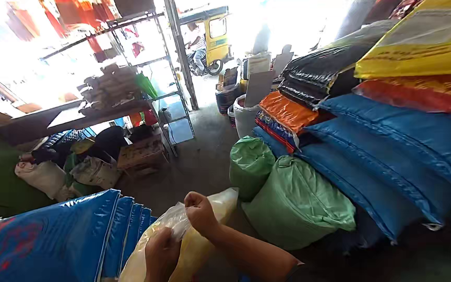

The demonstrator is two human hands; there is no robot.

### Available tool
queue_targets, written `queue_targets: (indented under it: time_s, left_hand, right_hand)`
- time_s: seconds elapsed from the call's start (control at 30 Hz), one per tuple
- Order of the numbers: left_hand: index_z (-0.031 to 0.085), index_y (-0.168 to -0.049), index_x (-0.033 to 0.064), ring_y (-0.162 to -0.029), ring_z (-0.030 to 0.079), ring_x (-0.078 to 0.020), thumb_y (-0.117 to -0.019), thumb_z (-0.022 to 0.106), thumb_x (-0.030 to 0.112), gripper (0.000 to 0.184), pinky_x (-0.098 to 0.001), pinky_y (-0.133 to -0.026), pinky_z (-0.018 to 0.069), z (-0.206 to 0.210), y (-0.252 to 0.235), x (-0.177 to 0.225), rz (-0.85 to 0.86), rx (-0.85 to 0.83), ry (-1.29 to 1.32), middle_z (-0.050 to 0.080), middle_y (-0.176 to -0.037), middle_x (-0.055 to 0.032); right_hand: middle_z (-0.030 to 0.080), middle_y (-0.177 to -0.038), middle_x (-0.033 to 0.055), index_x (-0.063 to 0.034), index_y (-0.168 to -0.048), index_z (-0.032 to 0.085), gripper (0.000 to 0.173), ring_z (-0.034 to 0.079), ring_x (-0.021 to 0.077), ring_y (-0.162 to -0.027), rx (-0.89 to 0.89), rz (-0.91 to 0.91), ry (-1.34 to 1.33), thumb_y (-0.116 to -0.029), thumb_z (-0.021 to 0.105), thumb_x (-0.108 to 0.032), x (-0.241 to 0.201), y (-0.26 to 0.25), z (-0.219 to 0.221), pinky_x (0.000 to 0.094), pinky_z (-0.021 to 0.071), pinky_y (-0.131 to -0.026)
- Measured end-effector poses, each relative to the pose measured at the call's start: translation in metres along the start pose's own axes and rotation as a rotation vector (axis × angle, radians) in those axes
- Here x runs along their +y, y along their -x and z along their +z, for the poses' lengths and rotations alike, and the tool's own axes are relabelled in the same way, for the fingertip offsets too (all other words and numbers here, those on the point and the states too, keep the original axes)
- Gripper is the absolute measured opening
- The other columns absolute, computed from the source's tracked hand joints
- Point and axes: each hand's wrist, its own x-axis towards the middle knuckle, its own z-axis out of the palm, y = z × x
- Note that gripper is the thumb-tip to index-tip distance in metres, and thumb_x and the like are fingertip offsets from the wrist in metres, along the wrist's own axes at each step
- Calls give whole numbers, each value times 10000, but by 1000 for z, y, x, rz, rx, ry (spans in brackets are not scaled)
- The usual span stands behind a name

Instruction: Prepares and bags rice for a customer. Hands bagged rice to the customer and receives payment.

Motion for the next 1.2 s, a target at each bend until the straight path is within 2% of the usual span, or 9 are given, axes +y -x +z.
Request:
queue_targets:
  time_s: [0.17,0.3,0.47,0.63,0.7,0.77,0.9,1.03,1.2]
  left_hand:
    - [587,-667,-2,-556,607,-213,-799,712,164,246,-421,-533,510,103,-114,-69,-49,81,-14,589,-600,-98]
    - [590,-713,-56,-580,585,-163,-803,680,49,165,-359,-556,488,203,-189,-146,-94,201,-11,601,-635,-118]
    - [571,-676,-45,-547,539,-82,-761,658,40,149,-275,-531,449,318,-289,-217,-98,307,-48,569,-594,-78]
    - [557,-663,-28,-540,510,5,-751,680,38,165,-175,-524,418,411,-384,-256,-34,235,66,555,-585,-37]
    - [567,-676,-29,-553,523,7,-763,704,61,186,-173,-536,433,454,-430,-269,-21,204,128,565,-597,-35]
    - [598,-724,-34,-592,561,-3,-783,726,67,173,-188,-577,482,503,-472,-283,-78,157,195,595,-637,-32]
    - [613,-812,-13,-661,552,-53,-828,749,31,144,-262,-657,490,608,-568,-313,-415,50,282,575,-703,-15]
    - [594,-852,-20,-717,568,-120,-860,748,20,160,-330,-708,500,710,-657,-339,-573,53,321,581,-747,-58]
    - [623,-885,4,-770,591,-195,-890,747,64,137,-412,-762,502,844,-769,-360,-653,94,333,604,-791,-91]
  right_hand:
    - [614,-1023,122,18,-975,726,184,569,175,-985,-121,-150,267,-906,567,-43,40,-148,-47,324,482,-861]
    - [498,-1530,171,-28,-1027,773,263,387,332,-1456,-378,-218,416,-978,547,-153,111,-268,-83,500,312,-1195]
    - [611,-1376,168,12,-1056,685,262,462,358,-1393,-531,-316,534,-843,709,-139,184,-421,-117,594,376,-1114]
    - [636,-1287,206,44,-979,680,140,515,379,-1323,-522,-249,613,-875,660,-47,198,-548,-156,577,409,-1077]
    - [649,-1241,224,61,-1034,672,172,568,376,-1256,-470,-237,608,-894,642,-37,201,-604,-185,561,441,-1062]
    - [606,-1377,206,33,-1234,641,338,560,332,-1317,-321,-196,615,-911,651,-69,221,-652,-218,520,456,-1107]
    - [340,-1620,213,-53,-1482,486,674,371,375,-1482,-17,60,685,-874,741,-191,276,-723,-303,557,386,-1174]
    - [337,-1580,285,-8,-1498,450,677,500,417,-1358,103,471,673,-898,719,-169,304,-754,-395,512,478,-1091]
    - [444,-1512,274,-25,-1461,500,543,585,422,-1262,188,719,601,-967,668,-175,316,-785,-499,560,510,-1037]
